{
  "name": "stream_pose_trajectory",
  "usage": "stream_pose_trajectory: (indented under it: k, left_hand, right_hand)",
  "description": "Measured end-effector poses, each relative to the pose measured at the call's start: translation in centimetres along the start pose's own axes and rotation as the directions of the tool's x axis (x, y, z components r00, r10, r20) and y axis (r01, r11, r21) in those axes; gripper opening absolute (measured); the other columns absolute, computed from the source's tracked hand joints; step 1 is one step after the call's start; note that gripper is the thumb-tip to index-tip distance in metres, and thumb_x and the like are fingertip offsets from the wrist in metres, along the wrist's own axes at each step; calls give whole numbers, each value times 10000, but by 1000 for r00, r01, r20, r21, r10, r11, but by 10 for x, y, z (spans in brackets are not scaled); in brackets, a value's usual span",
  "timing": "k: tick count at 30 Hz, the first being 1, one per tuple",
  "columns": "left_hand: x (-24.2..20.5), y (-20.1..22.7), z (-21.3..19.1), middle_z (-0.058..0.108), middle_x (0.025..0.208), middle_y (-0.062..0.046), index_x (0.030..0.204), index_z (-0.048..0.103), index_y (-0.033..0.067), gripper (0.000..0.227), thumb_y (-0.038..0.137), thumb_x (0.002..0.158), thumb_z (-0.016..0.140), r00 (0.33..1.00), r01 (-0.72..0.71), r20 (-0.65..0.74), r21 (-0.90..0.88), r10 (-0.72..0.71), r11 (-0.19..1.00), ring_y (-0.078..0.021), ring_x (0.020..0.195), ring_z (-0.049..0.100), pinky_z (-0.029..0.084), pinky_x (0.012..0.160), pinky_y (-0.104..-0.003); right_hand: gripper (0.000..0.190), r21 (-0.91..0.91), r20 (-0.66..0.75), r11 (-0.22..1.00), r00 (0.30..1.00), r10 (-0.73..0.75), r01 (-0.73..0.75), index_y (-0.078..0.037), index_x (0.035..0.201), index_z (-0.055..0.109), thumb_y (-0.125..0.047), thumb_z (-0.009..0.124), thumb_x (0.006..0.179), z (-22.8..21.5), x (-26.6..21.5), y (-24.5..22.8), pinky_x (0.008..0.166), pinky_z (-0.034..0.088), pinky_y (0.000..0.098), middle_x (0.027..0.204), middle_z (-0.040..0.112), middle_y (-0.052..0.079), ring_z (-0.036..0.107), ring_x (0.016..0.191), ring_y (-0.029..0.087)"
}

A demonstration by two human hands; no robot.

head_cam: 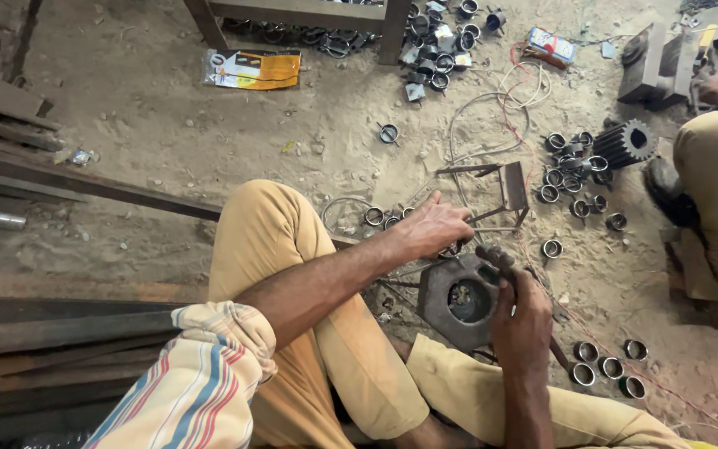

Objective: The person sits on the floor and uses a hammer to strike small metal rings placed on a metal block. They repeatedly pick up rings, position them, and hammer them, occasionally adjusting their position and handling the tools.

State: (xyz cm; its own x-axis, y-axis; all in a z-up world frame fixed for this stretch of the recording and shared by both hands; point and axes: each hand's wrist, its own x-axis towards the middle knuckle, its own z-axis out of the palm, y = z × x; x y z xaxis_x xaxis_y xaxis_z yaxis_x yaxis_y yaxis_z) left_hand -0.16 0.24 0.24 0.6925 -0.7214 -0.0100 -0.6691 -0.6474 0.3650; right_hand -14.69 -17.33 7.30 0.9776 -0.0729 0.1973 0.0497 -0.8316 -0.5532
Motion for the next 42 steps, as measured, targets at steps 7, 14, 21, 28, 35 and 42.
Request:
stream_pose_trajectory:
  k: [7, 14, 21, 28, 35, 42]
  left_hand:
    - [1, 1, -1, 569, 1105, -94, 1096, 709, 179, 237, 63, 919, 603, 1000, 10, 7, 3, -10, 1000, -321, 1109, 645, 298, 1158, -693]
    - [1, 3, -6, 561, 1056, -92, 1088, 706, 178, 244, 64, 907, 587, 1000, 10, 8, -37, -10, 999, -304, 1102, 639, 286, 1150, -694]
    - [-2, 4, -10, 560, 1041, -90, 1078, 712, 171, 226, 73, 941, 561, 1000, 9, 0, -45, -9, 999, -292, 1098, 646, 276, 1163, -694]
    - [-4, 4, -8, 570, 1043, -90, 1096, 717, 199, 266, 63, 923, 568, 1000, 10, -18, -39, -11, 999, -308, 1105, 636, 290, 1156, -679]
    - [-7, 3, -6, 562, 1072, -76, 1090, 708, 194, 256, 73, 894, 597, 998, -19, -56, -17, 18, 1000, -288, 1127, 631, 306, 1126, -688]
    - [-4, 4, -10, 562, 1075, -78, 1124, 714, 215, 256, 95, 941, 582, 1000, 7, 5, 8, -7, 1000, -292, 1103, 633, 308, 1150, -667]
  right_hand:
    - [191, -33, 85, 996, 993, 85, -82, -21, 1133, 654, -145, 566, 1018, 6, 0, 7, 725, 497, 545, 945, 696, 272, 670, 850, 473]
    - [235, 153, 69, 986, 996, 57, -67, -15, 1181, 646, -123, 528, 1009, 6, -1, 5, 699, 510, 527, 962, 692, 264, 687, 870, 446]
    - [206, -38, -14, 999, 999, -37, 36, -2, 1173, 645, -131, 557, 1038, 2, 1, 4, 795, 508, 530, 1010, 689, 279, 664, 919, 464]
    - [240, 15, 135, 989, 981, 141, -144, -4, 1189, 675, -105, 559, 1005, 3, 1, -4, 767, 507, 524, 972, 689, 280, 676, 894, 460]
    - [227, 128, -77, 991, 996, -40, 49, 20, 1205, 633, -107, 574, 1026, 2, -1, -2, 800, 510, 510, 1059, 683, 277, 658, 952, 460]
    - [195, -79, -26, 997, 1000, 5, -7, -15, 1158, 681, -103, 620, 995, 8, 2, 7, 820, 502, 517, 985, 695, 256, 662, 919, 448]
